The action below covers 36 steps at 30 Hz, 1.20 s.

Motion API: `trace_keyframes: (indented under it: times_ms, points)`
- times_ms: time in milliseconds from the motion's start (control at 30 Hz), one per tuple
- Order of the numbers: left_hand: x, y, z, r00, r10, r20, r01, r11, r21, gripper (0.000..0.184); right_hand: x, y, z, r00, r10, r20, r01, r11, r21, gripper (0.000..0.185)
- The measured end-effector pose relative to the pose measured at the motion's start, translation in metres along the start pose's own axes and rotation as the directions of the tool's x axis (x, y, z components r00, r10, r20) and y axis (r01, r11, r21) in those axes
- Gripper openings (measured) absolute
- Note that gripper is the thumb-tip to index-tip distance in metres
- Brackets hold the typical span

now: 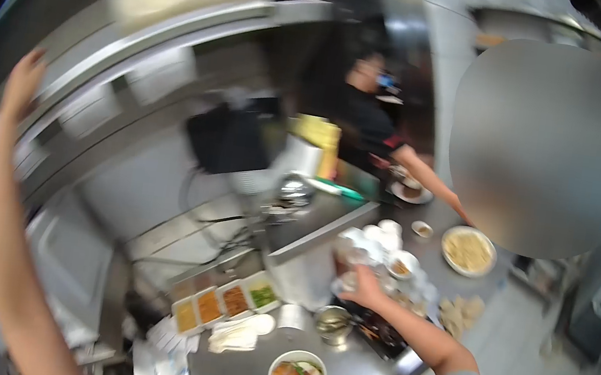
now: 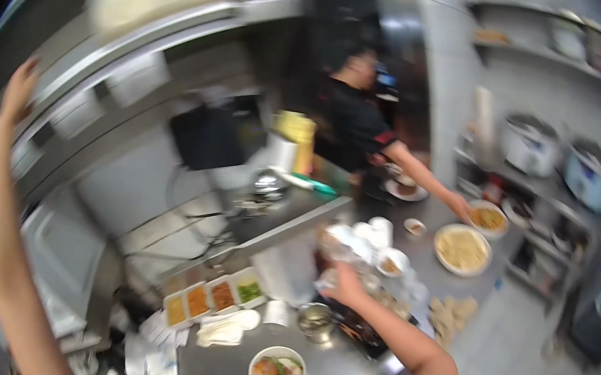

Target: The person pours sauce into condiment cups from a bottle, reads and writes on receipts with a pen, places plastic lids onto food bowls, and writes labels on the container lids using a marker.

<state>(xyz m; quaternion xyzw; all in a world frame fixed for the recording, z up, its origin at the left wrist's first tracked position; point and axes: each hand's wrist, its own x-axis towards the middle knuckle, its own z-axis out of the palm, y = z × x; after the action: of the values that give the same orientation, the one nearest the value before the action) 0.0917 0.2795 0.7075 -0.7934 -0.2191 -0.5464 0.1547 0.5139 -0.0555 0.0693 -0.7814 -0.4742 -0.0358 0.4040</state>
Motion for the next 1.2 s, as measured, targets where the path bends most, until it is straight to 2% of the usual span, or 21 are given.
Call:
trace_keyframes:
  times_ms: [33, 67, 133, 167, 267, 333, 400, 467, 533, 700, 933, 1200]
  points:
    - [0.033, -0.084, 0.004, 0.988, 0.021, 0.152, -0.009, 0.997, -0.076, 0.047, -0.002, -0.007, -0.006, 0.995, 0.073, 0.070, -0.074, 0.997, 0.017, 0.081]
    - [0.039, -0.104, 0.000, 0.964, -0.084, 0.253, 0.077, 0.996, 0.037, 0.047, -0.006, -0.010, -0.009, 0.981, 0.124, 0.149, -0.131, 0.991, 0.036, 0.082]
    - [0.027, -0.106, 0.000, 0.928, -0.228, 0.296, 0.168, 0.962, 0.214, 0.047, -0.017, -0.019, -0.021, 0.999, -0.029, 0.020, 0.028, 0.999, 0.026, 0.082]
    - [0.025, -0.110, -0.003, 0.914, -0.272, 0.302, 0.192, 0.944, 0.269, 0.048, -0.022, -0.036, -0.045, 0.995, 0.005, 0.099, -0.011, 0.998, 0.061, 0.086]
    - [0.023, -0.115, 0.002, 0.890, -0.333, 0.311, 0.230, 0.917, 0.325, 0.048, -0.021, -0.043, -0.102, 0.998, -0.053, 0.039, 0.047, 0.986, 0.160, 0.082]
    - [0.024, -0.114, 0.008, 0.879, -0.350, 0.322, 0.234, 0.908, 0.347, 0.049, -0.013, -0.049, -0.152, 0.995, 0.095, -0.003, -0.081, 0.862, 0.501, 0.076]
    - [0.022, -0.116, 0.011, 0.876, -0.360, 0.322, 0.240, 0.903, 0.357, 0.049, -0.002, -0.041, -0.195, 0.981, 0.109, -0.163, 0.036, 0.718, 0.695, 0.069]
    - [0.019, -0.117, 0.012, 0.873, -0.366, 0.324, 0.242, 0.900, 0.363, 0.050, -0.004, -0.042, -0.231, 0.942, 0.163, -0.293, 0.112, 0.672, 0.732, 0.065]
    - [0.017, -0.120, 0.012, 0.871, -0.374, 0.320, 0.250, 0.896, 0.367, 0.051, -0.015, -0.048, -0.258, 0.929, 0.207, -0.305, 0.098, 0.659, 0.746, 0.060]
    - [0.015, -0.123, 0.013, 0.863, -0.383, 0.328, 0.247, 0.888, 0.388, 0.052, -0.041, -0.042, -0.268, 0.925, 0.299, -0.236, 0.024, 0.573, 0.819, 0.058]
    - [0.011, -0.127, 0.007, 0.855, -0.395, 0.337, 0.237, 0.875, 0.423, 0.054, -0.056, -0.031, -0.271, 0.901, 0.361, -0.240, -0.026, 0.598, 0.801, 0.055]
    - [0.010, -0.131, -0.024, 0.872, -0.360, 0.331, 0.193, 0.875, 0.444, 0.056, -0.063, -0.043, -0.271, 0.920, 0.316, -0.229, 0.002, 0.583, 0.813, 0.045]
